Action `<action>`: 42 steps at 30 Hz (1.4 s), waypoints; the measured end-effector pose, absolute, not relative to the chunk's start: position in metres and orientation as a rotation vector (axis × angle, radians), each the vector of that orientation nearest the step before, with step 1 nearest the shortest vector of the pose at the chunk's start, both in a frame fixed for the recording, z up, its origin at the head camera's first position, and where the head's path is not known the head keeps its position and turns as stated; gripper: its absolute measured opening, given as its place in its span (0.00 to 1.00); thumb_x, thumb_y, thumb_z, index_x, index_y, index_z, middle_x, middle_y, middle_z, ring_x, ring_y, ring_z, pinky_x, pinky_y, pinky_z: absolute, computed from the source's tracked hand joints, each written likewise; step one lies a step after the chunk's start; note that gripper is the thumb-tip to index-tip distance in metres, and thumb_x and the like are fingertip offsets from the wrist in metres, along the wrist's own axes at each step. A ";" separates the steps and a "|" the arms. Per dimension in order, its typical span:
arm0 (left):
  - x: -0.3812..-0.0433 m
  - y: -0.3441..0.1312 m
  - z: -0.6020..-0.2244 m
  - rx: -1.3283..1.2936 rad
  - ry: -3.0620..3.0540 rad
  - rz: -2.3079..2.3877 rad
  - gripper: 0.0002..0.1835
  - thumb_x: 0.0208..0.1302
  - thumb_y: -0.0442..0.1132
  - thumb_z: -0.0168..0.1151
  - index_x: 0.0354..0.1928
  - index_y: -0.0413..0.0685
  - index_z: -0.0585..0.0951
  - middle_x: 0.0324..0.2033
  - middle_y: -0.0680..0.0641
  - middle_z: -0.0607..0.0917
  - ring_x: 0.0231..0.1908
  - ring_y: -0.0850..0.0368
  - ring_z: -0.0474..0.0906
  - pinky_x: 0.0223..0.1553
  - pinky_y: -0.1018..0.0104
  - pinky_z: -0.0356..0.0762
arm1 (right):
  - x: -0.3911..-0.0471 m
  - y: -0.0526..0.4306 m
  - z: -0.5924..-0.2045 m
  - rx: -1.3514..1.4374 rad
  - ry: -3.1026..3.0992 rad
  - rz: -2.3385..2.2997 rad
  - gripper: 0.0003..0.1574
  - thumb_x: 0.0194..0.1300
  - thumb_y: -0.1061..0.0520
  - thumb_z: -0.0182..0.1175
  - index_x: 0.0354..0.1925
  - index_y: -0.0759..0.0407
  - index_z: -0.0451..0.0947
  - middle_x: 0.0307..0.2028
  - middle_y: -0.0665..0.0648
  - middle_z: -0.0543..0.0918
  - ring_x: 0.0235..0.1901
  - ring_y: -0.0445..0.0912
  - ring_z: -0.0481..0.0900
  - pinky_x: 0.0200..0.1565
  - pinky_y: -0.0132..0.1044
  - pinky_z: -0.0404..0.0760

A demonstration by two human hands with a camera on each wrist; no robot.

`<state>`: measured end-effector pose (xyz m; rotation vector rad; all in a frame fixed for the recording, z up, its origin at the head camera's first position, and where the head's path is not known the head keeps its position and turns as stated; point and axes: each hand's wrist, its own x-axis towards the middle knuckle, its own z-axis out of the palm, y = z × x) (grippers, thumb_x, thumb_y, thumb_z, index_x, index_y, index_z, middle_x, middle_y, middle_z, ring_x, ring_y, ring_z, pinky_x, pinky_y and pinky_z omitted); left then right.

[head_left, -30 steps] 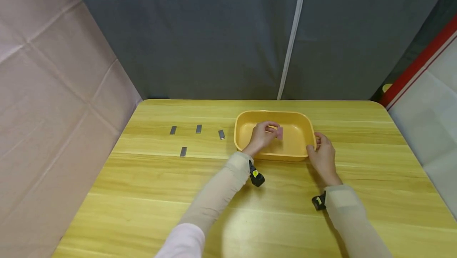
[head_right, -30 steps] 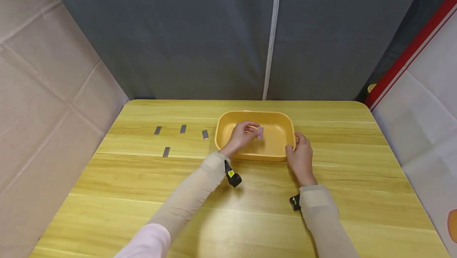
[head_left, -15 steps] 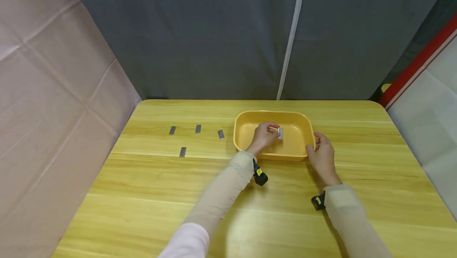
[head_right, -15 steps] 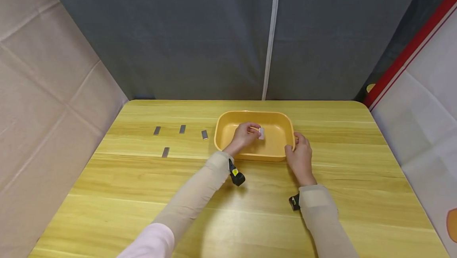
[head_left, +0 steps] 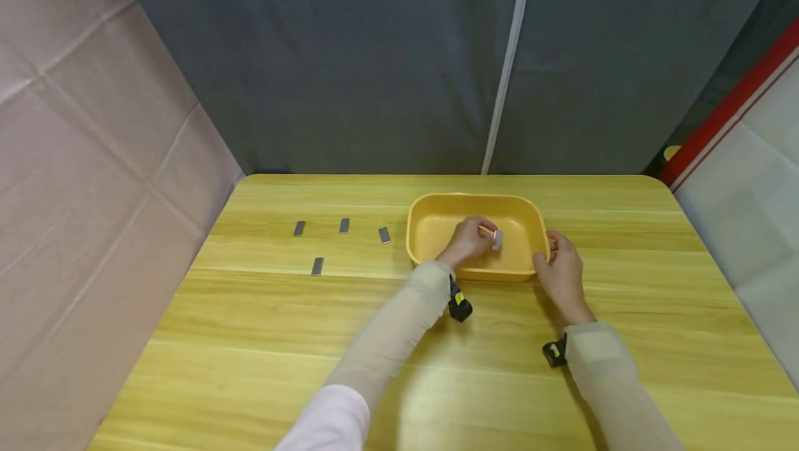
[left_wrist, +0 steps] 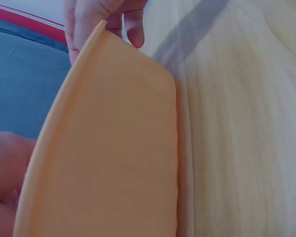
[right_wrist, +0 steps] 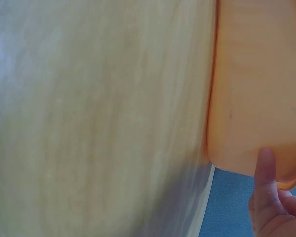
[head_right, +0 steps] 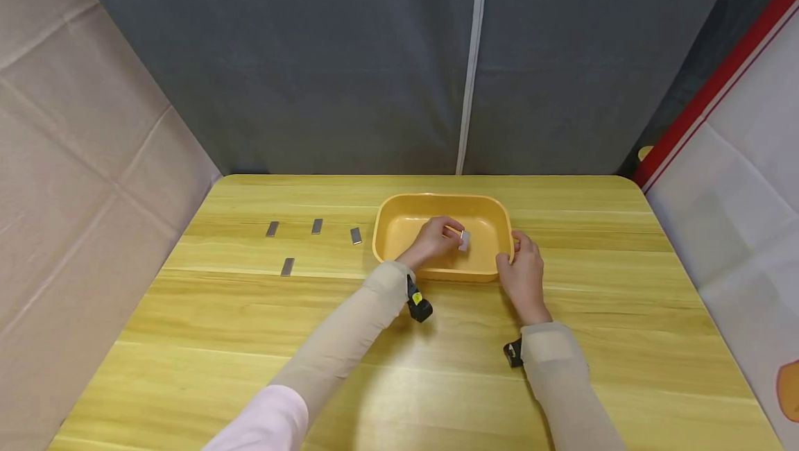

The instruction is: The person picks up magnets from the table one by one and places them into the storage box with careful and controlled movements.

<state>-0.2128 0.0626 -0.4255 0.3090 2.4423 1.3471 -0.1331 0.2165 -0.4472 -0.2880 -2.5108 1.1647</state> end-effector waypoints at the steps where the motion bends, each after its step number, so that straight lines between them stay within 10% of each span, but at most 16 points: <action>1: -0.213 0.063 -0.425 0.322 2.444 1.320 0.09 0.54 0.31 0.59 0.39 0.43 0.79 0.27 0.48 0.80 0.24 0.60 0.74 0.22 0.73 0.69 | -0.133 0.216 -0.447 -0.289 -2.511 1.162 0.27 0.52 0.68 0.48 0.52 0.76 0.64 0.35 0.69 0.71 0.32 0.55 0.70 0.32 0.42 0.68; 42: -0.213 0.068 -0.441 0.244 2.416 1.241 0.09 0.49 0.31 0.63 0.35 0.40 0.81 0.31 0.49 0.80 0.30 0.60 0.71 0.29 0.74 0.69 | -0.133 0.215 -0.447 -0.301 -2.512 1.166 0.27 0.52 0.69 0.49 0.53 0.76 0.64 0.35 0.68 0.71 0.32 0.54 0.70 0.30 0.40 0.68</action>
